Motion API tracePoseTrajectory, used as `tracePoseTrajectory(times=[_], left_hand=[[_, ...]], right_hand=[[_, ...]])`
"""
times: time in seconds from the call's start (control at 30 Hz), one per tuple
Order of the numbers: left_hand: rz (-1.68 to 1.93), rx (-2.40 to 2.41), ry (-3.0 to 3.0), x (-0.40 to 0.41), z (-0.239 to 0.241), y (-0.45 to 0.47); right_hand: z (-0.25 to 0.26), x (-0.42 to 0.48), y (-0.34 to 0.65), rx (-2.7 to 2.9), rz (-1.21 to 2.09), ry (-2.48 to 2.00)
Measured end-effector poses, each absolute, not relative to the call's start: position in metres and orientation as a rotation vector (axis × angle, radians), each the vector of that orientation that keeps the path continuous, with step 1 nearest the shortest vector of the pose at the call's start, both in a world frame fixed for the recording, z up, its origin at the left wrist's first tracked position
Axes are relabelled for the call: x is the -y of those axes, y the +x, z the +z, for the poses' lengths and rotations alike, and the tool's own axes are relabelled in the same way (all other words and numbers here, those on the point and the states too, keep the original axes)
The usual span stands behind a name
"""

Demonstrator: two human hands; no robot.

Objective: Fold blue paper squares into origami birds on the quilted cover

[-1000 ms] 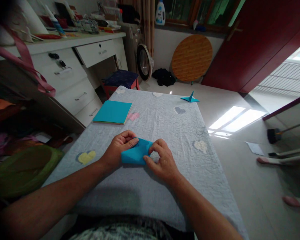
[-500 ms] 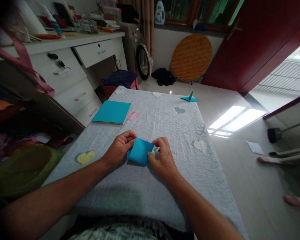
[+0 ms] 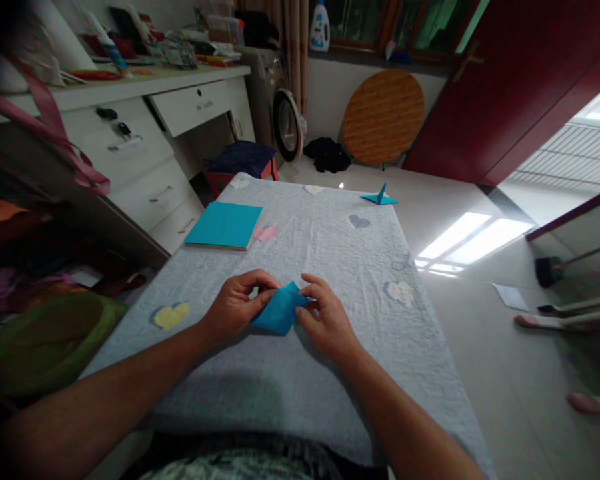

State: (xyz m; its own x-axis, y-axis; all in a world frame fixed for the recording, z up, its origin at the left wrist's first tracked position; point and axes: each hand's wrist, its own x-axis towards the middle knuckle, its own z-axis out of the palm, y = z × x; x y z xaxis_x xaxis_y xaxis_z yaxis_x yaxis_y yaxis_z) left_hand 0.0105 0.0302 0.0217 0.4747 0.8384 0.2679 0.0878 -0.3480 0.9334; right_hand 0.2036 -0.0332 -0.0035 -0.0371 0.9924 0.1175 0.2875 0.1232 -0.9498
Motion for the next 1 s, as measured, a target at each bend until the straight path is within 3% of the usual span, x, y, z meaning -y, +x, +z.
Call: tracePoseTrajectory(times=[0.3,0.7,1.0], left_hand=[[1.123,-0.64,2.028,-0.026,0.021,0.006],[1.257,-0.574,2.045,-0.022,0.024,0.006],[1.072,-0.65,1.981,-0.019,0.017,0.003]], right_hand=[[-0.006,0.033,0.202,1.388,1.121,-1.169],[0.0,0.034,0.201,1.402,0.865,-1.19],[-0.009,0.033,0.202,1.21,0.919,-1.228]])
